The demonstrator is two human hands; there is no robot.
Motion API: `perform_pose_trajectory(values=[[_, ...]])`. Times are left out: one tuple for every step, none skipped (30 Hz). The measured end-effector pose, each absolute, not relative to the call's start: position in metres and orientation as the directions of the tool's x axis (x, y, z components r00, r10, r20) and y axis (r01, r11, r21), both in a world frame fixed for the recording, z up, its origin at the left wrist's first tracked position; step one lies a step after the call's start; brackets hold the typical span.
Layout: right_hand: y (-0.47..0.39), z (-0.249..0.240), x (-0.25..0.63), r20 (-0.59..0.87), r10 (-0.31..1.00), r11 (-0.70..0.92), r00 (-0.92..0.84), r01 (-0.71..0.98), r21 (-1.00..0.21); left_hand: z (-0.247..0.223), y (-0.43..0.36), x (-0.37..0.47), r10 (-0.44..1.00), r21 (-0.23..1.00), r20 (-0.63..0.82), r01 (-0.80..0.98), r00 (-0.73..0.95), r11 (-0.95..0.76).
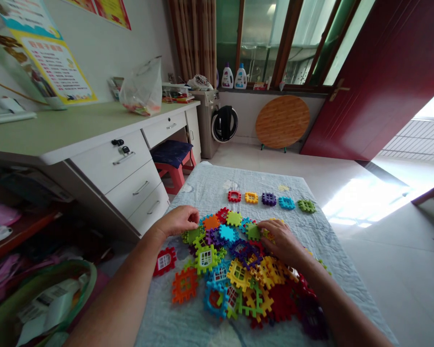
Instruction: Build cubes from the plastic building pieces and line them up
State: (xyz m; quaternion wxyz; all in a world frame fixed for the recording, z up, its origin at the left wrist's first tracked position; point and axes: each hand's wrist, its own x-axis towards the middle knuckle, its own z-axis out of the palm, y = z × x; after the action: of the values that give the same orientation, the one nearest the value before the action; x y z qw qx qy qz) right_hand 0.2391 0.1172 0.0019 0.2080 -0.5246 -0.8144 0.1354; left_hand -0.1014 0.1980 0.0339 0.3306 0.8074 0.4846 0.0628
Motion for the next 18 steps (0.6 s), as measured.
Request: perform_pose_trajectory(values=[[0.1171,0.0021,0.239,0.196,0.91,0.414,-0.364,0.797,-0.44,0.0339,0.1988,-0.1041,0.822,0.582,-0.249,0.757,0.512,-0.296],[0.117,0.0024,0.2388,0.194,0.911,0.413,-0.365,0.797,-0.44,0.0339,0.1995,-0.1063,0.822,0.567,-0.272,0.774,0.501,-0.284],[0.1169,0.0027,0.2387,0.191,0.911,0.412,-0.365,0.797,-0.441,0.0339,0.1999,-0.108,0.824,0.551,-0.284,0.787,0.491,-0.278],[0.1168,0.0028,0.2387,0.187,0.912,0.41,-0.365,0.798,-0.441,0.0338,0.2002,-0.1091,0.828,0.539,-0.284,0.795,0.483,-0.279],[0.1169,0.0026,0.2387,0.185,0.913,0.409,-0.365,0.799,-0.441,0.0335,0.2004,-0.1096,0.833,0.532,-0.276,0.798,0.48,-0.283],[0.1171,0.0021,0.2388,0.186,0.913,0.409,-0.364,0.799,-0.441,0.033,0.2005,-0.1095,0.836,0.528,-0.267,0.799,0.479,-0.289],[0.1175,0.0013,0.2388,0.188,0.913,0.409,-0.363,0.799,-0.44,0.0322,0.2007,-0.1091,0.838,0.525,-0.259,0.799,0.48,-0.295],[0.1181,0.0003,0.2388,0.192,0.914,0.406,-0.358,0.801,-0.439,0.0313,0.2009,-0.1085,0.838,0.523,-0.255,0.798,0.482,-0.3],[0.1189,-0.0008,0.2385,0.198,0.915,0.403,-0.351,0.803,-0.439,0.0301,0.2013,-0.1079,0.836,0.521,-0.256,0.798,0.485,-0.303],[0.1197,-0.0019,0.238,0.204,0.917,0.398,-0.342,0.806,-0.439,0.0289,0.2019,-0.1074,0.833,0.52,-0.258,0.797,0.489,-0.307],[0.1206,-0.0027,0.2372,0.207,0.919,0.393,-0.334,0.808,-0.439,0.0275,0.2025,-0.1071,0.829,0.52,-0.26,0.795,0.495,-0.312],[0.1215,-0.0033,0.2362,0.206,0.922,0.388,-0.329,0.809,-0.441,0.0263,0.2031,-0.107,0.826,0.522,-0.26,0.792,0.501,-0.316],[0.1223,-0.0035,0.2351,0.201,0.923,0.383,-0.327,0.81,-0.443,0.0252,0.2037,-0.1072,0.823,0.527,-0.259,0.788,0.505,-0.318],[0.1229,-0.0035,0.234,0.192,0.925,0.38,-0.329,0.81,-0.446,0.0244,0.2041,-0.1075,0.822,0.532,-0.256,0.784,0.509,-0.32],[0.1234,-0.0033,0.2331,0.182,0.926,0.379,-0.332,0.81,-0.449,0.024,0.2042,-0.1077,0.82,0.538,-0.254,0.78,0.513,-0.321],[0.1236,-0.003,0.2325,0.174,0.927,0.376,-0.334,0.809,-0.451,0.024,0.204,-0.1079,0.819,0.543,-0.251,0.776,0.515,-0.322],[0.1238,-0.0028,0.2322,0.169,0.927,0.374,-0.334,0.809,-0.453,0.0244,0.2037,-0.1078,0.82,0.545,-0.249,0.774,0.516,-0.322],[0.1238,-0.0027,0.2322,0.168,0.928,0.371,-0.332,0.81,-0.454,0.025,0.2031,-0.1076,0.82,0.545,-0.245,0.773,0.517,-0.324]])
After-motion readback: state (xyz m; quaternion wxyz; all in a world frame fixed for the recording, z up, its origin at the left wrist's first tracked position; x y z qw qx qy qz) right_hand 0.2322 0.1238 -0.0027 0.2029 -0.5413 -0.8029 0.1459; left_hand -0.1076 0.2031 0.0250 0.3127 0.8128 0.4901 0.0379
